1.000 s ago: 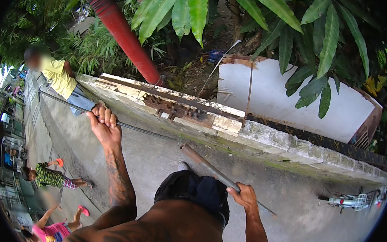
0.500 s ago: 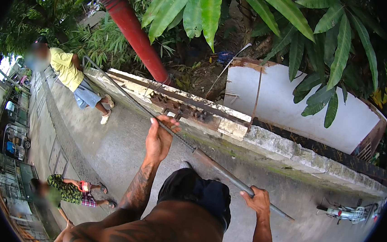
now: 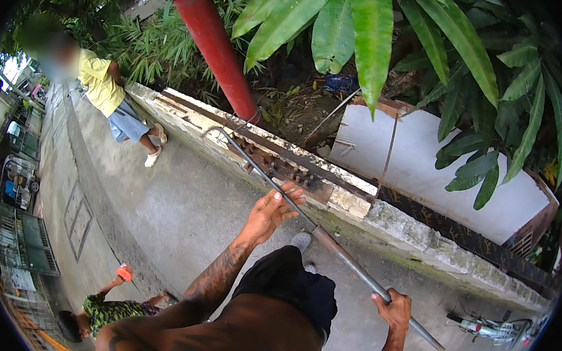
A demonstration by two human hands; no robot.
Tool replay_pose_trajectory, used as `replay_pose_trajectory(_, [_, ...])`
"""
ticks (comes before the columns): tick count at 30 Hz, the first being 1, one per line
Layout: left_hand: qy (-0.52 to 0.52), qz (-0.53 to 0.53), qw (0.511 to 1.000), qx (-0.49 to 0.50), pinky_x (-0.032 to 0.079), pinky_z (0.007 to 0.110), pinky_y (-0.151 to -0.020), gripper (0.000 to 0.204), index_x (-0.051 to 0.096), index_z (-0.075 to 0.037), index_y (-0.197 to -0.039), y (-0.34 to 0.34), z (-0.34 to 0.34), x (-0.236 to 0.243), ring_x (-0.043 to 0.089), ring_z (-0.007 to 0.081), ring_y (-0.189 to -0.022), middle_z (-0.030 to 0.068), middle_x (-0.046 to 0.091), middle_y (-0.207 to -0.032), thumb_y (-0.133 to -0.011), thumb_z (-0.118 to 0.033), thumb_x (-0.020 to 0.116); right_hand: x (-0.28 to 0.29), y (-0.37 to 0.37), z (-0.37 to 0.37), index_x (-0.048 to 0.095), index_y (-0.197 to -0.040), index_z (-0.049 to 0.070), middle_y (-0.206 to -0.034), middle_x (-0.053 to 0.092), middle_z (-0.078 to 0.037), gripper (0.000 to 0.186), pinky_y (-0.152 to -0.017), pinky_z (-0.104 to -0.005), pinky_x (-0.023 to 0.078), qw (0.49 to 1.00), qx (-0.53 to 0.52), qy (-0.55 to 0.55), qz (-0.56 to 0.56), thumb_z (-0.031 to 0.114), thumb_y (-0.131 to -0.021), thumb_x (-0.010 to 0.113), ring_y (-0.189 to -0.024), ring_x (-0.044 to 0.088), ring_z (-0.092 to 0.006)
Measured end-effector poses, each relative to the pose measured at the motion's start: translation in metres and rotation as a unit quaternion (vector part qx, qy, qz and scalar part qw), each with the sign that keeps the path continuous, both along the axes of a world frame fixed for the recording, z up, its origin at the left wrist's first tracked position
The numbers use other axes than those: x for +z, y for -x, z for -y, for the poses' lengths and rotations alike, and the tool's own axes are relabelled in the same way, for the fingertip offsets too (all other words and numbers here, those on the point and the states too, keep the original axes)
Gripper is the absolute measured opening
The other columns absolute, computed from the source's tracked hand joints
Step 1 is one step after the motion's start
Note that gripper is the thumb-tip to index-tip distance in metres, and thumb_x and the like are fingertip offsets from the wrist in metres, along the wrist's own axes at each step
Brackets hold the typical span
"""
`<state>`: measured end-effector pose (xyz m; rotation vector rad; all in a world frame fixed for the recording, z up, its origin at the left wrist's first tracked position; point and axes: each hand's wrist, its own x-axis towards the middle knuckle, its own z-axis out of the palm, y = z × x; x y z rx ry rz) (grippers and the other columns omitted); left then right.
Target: The person uses a hacksaw to cut a metal bar clamped to a low concrete wall. They repeatedly saw back and forth, then walk to a gate, open it, and return to continue cutting the same bar. The person later walks to a covered area where other people are present and picks up a bench grinder.
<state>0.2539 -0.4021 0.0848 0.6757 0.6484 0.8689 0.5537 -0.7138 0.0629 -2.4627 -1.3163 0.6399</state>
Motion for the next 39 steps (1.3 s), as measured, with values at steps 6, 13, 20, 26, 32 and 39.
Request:
replay_pose_trajectory(6, [0.04, 0.024, 0.999, -0.028, 0.057, 0.041, -0.094, 0.036, 0.062, -0.005, -0.12, -0.019, -0.037, -0.056, 0.065, 0.0234, -0.117, 0.0127, 0.068, -0.123, -0.106, -0.037, 0.051, 0.032, -0.025, -0.024, 0.063, -0.068, 0.002, -0.058, 0.06, -0.019, 0.057, -0.061, -0.0488, 0.049, 0.995, 0.012, 0.033, 0.089, 0.056, -0.076, 0.08, -0.059, 0.061, -0.0423])
replay_pose_trajectory(13, [0.121, 0.014, 0.992, 0.046, 0.062, 0.039, -0.082, 0.034, 0.061, -0.005, -0.114, -0.037, -0.071, -0.076, 0.071, 0.0251, -0.104, 0.0137, 0.071, -0.116, -0.108, -0.035, 0.046, 0.098, -0.044, -0.107, 0.069, -0.072, 0.002, -0.062, 0.064, -0.021, 0.069, -0.072, -0.0509, 0.052, 0.977, 0.064, 0.077, 0.188, 0.071, -0.077, 0.069, -0.066, 0.065, -0.0443])
replay_pose_trajectory(20, [0.132, -0.09, 0.987, -0.026, 0.064, 0.041, -0.077, 0.041, 0.059, 0.004, -0.111, -0.022, -0.107, -0.071, 0.072, 0.031, -0.1, 0.0231, 0.071, -0.11, -0.11, -0.03, 0.036, 0.14, -0.063, -0.162, 0.072, -0.076, 0.001, -0.065, 0.066, -0.022, 0.075, -0.075, -0.0531, 0.052, 0.958, 0.121, 0.065, 0.253, 0.076, -0.076, 0.067, -0.067, 0.067, -0.0425])
replay_pose_trajectory(26, [0.13, -0.154, 0.975, -0.091, 0.065, 0.039, -0.067, 0.047, 0.059, 0.013, -0.105, -0.019, -0.125, -0.063, 0.075, 0.0327, -0.085, 0.0237, 0.073, -0.094, -0.109, -0.028, 0.036, 0.143, -0.084, -0.177, 0.076, -0.087, 0.002, -0.074, 0.069, -0.023, 0.076, -0.084, -0.0526, 0.05, 0.958, 0.114, 0.107, 0.24, 0.077, -0.074, 0.067, -0.08, 0.068, -0.042])
replay_pose_trajectory(32, [0.142, -0.27, 0.94, -0.153, 0.056, 0.034, -0.049, 0.04, 0.062, 0.007, -0.103, -0.017, -0.134, -0.059, 0.067, 0.0219, -0.059, 0.0087, 0.063, -0.069, -0.106, -0.027, 0.042, 0.085, -0.097, -0.154, 0.073, -0.083, 0.002, -0.074, 0.069, -0.022, 0.07, -0.08, -0.0525, 0.052, 0.973, 0.101, 0.143, 0.148, 0.072, -0.075, 0.07, -0.081, 0.069, -0.0426])
replay_pose_trajectory(39, [0.22, -0.022, 0.975, 0.022, 0.045, 0.031, -0.051, 0.027, 0.061, -0.005, -0.1, -0.016, -0.11, -0.069, 0.053, 0.0147, -0.059, -0.0013, 0.049, -0.063, -0.107, -0.029, 0.051, 0.184, -0.05, -0.17, 0.071, -0.077, 0.003, -0.067, 0.068, -0.021, 0.07, -0.082, -0.0524, 0.052, 0.955, 0.105, 0.15, 0.235, 0.073, -0.075, 0.069, -0.073, 0.068, -0.0423])
